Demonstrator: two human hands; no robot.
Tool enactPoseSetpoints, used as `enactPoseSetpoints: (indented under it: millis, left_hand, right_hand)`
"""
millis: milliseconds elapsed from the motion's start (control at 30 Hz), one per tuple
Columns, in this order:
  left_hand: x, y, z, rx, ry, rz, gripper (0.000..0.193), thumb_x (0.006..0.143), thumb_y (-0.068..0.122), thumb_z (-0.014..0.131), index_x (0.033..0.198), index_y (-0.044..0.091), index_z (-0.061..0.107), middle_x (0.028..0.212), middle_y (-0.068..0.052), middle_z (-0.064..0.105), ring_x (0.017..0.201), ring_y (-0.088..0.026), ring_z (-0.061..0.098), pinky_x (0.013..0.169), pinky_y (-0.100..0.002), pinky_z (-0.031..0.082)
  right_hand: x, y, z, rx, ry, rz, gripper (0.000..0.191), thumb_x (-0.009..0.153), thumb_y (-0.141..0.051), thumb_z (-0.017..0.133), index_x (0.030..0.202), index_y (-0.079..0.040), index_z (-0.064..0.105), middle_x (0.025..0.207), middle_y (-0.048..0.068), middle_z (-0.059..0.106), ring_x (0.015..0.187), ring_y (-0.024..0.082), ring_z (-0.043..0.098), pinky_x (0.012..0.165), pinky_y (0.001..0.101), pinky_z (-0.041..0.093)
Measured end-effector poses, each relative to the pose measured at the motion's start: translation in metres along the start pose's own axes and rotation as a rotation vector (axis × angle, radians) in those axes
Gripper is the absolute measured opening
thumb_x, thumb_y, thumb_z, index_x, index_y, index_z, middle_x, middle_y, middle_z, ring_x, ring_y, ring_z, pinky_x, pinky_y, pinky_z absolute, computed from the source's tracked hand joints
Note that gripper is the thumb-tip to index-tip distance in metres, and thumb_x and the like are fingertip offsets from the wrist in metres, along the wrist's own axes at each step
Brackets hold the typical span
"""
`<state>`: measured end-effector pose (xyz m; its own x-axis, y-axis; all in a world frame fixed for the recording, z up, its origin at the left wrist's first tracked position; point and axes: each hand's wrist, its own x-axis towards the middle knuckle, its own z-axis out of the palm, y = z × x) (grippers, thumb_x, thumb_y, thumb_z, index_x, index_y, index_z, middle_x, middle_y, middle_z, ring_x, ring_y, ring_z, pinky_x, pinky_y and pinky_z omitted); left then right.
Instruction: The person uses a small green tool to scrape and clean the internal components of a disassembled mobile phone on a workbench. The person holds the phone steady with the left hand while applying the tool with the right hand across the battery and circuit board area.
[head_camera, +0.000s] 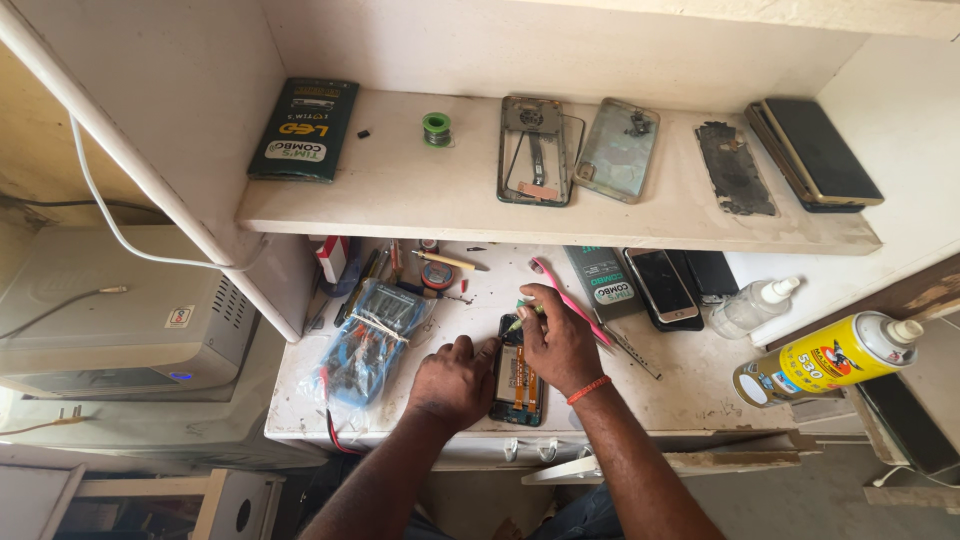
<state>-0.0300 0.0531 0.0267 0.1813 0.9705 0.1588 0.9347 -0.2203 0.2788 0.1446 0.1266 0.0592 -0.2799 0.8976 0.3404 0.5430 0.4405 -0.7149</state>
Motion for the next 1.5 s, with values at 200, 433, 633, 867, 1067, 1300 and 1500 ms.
enactPoseSetpoints:
  millis: [200, 433, 633, 867, 1067, 1300, 1500]
  left_hand:
    - [0.001, 0.0, 0.003, -0.006, 0.019, 0.009, 0.05, 0.089, 0.025, 0.06, 0.138, 0.012, 0.061, 0.101, -0.019, 0.064, 0.09, -0.035, 0.068, 0.076, -0.049, 0.057]
    - [0.0, 0.0, 0.002, -0.01, 0.03, 0.016, 0.05, 0.088, 0.024, 0.06, 0.137, 0.012, 0.062, 0.1, -0.019, 0.064, 0.089, -0.035, 0.069, 0.076, -0.049, 0.058]
    - [0.001, 0.001, 0.0, -0.001, 0.003, 0.005, 0.049, 0.09, 0.025, 0.06, 0.137, 0.012, 0.062, 0.1, -0.019, 0.064, 0.089, -0.034, 0.069, 0.076, -0.048, 0.058]
    - [0.0, 0.001, 0.0, -0.009, 0.028, 0.011, 0.049, 0.089, 0.025, 0.061, 0.136, 0.013, 0.063, 0.1, -0.018, 0.065, 0.09, -0.034, 0.069, 0.077, -0.048, 0.057]
    - [0.0, 0.001, -0.001, -0.024, 0.021, 0.01, 0.049, 0.089, 0.025, 0.06, 0.136, 0.013, 0.063, 0.099, -0.018, 0.064, 0.089, -0.034, 0.069, 0.077, -0.048, 0.057]
    - [-0.001, 0.0, 0.0, -0.031, 0.033, 0.01, 0.048, 0.089, 0.025, 0.061, 0.136, 0.012, 0.063, 0.099, -0.018, 0.065, 0.088, -0.033, 0.069, 0.076, -0.048, 0.057]
    - [0.0, 0.0, 0.001, -0.026, 0.035, 0.01, 0.049, 0.088, 0.026, 0.061, 0.136, 0.014, 0.064, 0.1, -0.017, 0.065, 0.088, -0.033, 0.069, 0.076, -0.048, 0.057]
  right_hand:
    - [0.001, 0.003, 0.002, 0.014, 0.017, -0.047, 0.03, 0.099, -0.018, 0.064, 0.127, -0.013, 0.058, 0.105, 0.015, 0.077, 0.083, 0.025, 0.079, 0.069, 0.0352, 0.064]
    - [0.002, 0.0, 0.0, -0.039, 0.003, -0.074, 0.03, 0.097, -0.019, 0.066, 0.126, -0.013, 0.06, 0.1, 0.014, 0.077, 0.082, 0.026, 0.079, 0.068, 0.0362, 0.063]
    - [0.011, -0.011, -0.008, -0.197, -0.073, -0.221, 0.028, 0.096, -0.021, 0.07, 0.122, -0.013, 0.063, 0.093, 0.012, 0.077, 0.081, 0.029, 0.077, 0.07, 0.0397, 0.061]
    - [0.017, -0.017, -0.012, -0.042, -0.164, -0.235, 0.032, 0.096, -0.016, 0.064, 0.128, -0.012, 0.061, 0.099, 0.013, 0.077, 0.089, 0.029, 0.077, 0.073, 0.0399, 0.062]
    - [0.019, -0.017, -0.013, -0.206, -0.164, -0.121, 0.031, 0.093, -0.025, 0.073, 0.119, -0.014, 0.061, 0.088, 0.013, 0.076, 0.079, 0.03, 0.076, 0.067, 0.0414, 0.06]
    - [0.023, -0.017, -0.008, -0.314, -0.19, -0.103, 0.025, 0.099, -0.031, 0.071, 0.116, -0.016, 0.061, 0.083, 0.011, 0.077, 0.081, 0.029, 0.077, 0.071, 0.0418, 0.061]
    - [0.022, -0.017, -0.012, -0.087, -0.127, -0.377, 0.04, 0.088, -0.008, 0.067, 0.125, -0.009, 0.051, 0.102, 0.022, 0.072, 0.084, 0.037, 0.074, 0.066, 0.0445, 0.06]
